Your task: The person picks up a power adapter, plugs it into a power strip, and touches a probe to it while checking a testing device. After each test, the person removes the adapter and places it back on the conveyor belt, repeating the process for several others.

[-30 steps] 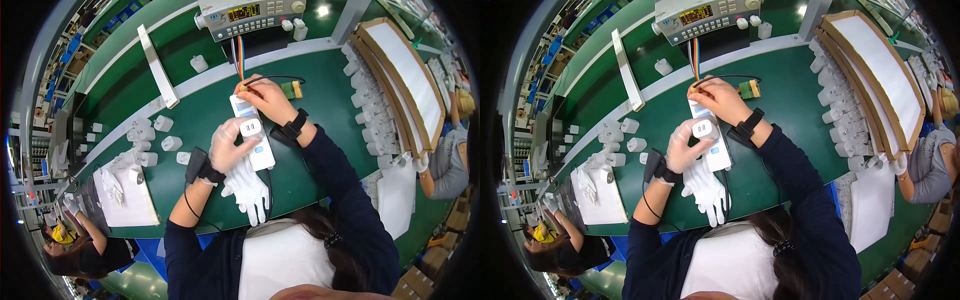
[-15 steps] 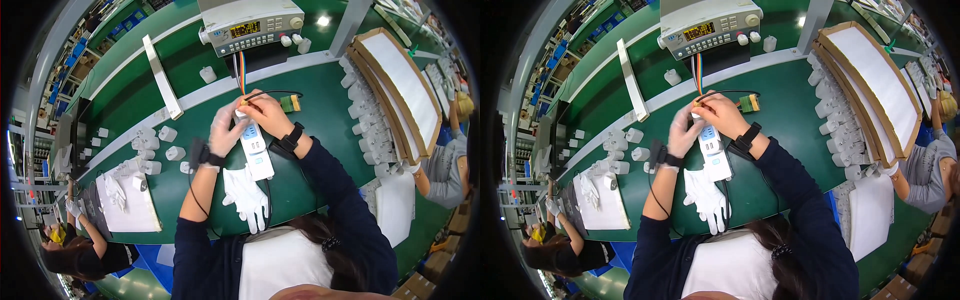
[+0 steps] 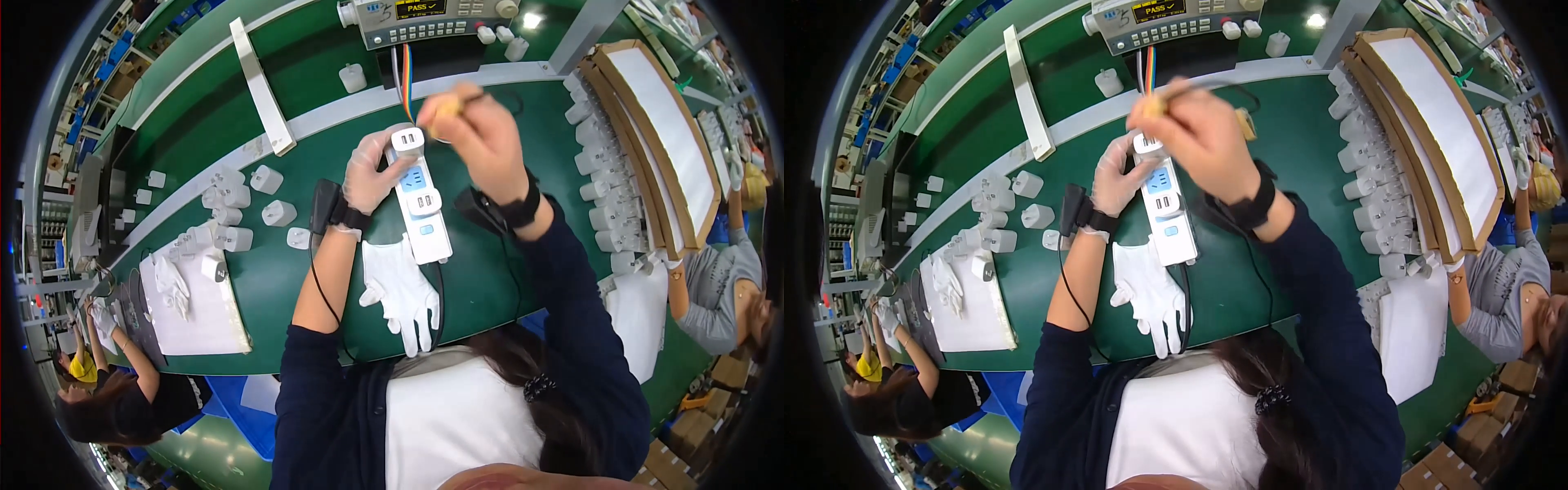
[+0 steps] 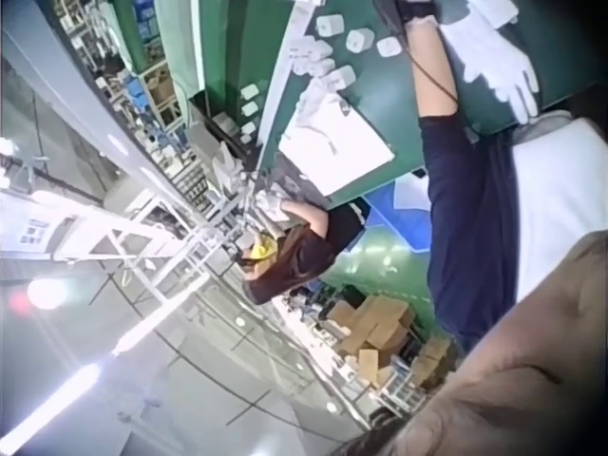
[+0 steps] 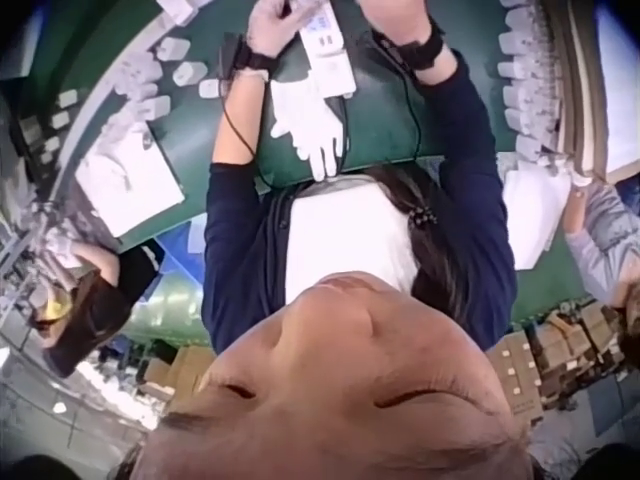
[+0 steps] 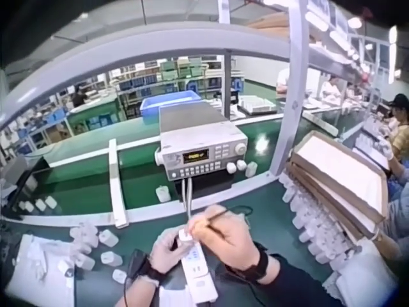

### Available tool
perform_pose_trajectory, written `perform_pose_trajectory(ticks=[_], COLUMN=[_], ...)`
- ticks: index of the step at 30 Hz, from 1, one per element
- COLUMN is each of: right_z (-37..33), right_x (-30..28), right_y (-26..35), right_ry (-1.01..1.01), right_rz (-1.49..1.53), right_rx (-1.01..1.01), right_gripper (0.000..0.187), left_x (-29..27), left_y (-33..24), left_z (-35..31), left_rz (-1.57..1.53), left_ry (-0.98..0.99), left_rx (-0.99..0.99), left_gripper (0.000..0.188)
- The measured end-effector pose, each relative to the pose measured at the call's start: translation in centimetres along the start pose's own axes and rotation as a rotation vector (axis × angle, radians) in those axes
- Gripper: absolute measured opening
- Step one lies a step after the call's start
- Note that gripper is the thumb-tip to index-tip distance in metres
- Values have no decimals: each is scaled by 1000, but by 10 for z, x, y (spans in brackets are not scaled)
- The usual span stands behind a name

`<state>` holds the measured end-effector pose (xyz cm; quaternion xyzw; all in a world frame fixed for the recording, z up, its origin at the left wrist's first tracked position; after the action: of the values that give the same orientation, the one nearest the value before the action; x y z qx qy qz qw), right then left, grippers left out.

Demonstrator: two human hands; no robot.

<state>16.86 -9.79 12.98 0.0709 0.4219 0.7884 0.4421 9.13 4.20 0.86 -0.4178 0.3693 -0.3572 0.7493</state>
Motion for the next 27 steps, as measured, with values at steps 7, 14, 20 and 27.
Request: perform_pose_trajectory(ticks=[7,14,20,27], right_z=[-65,-71,-76,-74], right_x=[18,22,27,37], right_y=[-14,-16,-20,-22], right_ry=[257,304,350,364], right_rz=[-166,-247,-129,-96], right_rx=[165,146,258,258], right_gripper=[10,8,8,9], left_x=[-3,-80,-135,-132], left_y=[-2,-55,27,-17], left_z=[-1,62,121,86], left_rz=[-131,247,919,1057], left_ry=[-23,-216,27,260], left_rx=[-78,153,-84,131], left_gripper=[48,47,36,35])
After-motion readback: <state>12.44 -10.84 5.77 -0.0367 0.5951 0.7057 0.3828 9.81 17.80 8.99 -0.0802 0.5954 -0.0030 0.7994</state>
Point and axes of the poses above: each hand's wrist, its own z-axis towards the middle knuckle, its own x-axis out of the palm, y = z × x, the point moved 7 cm from there along z, towards the middle knuckle, and after that the axes turned 10 degrees about -z, right-handed, at the moved point
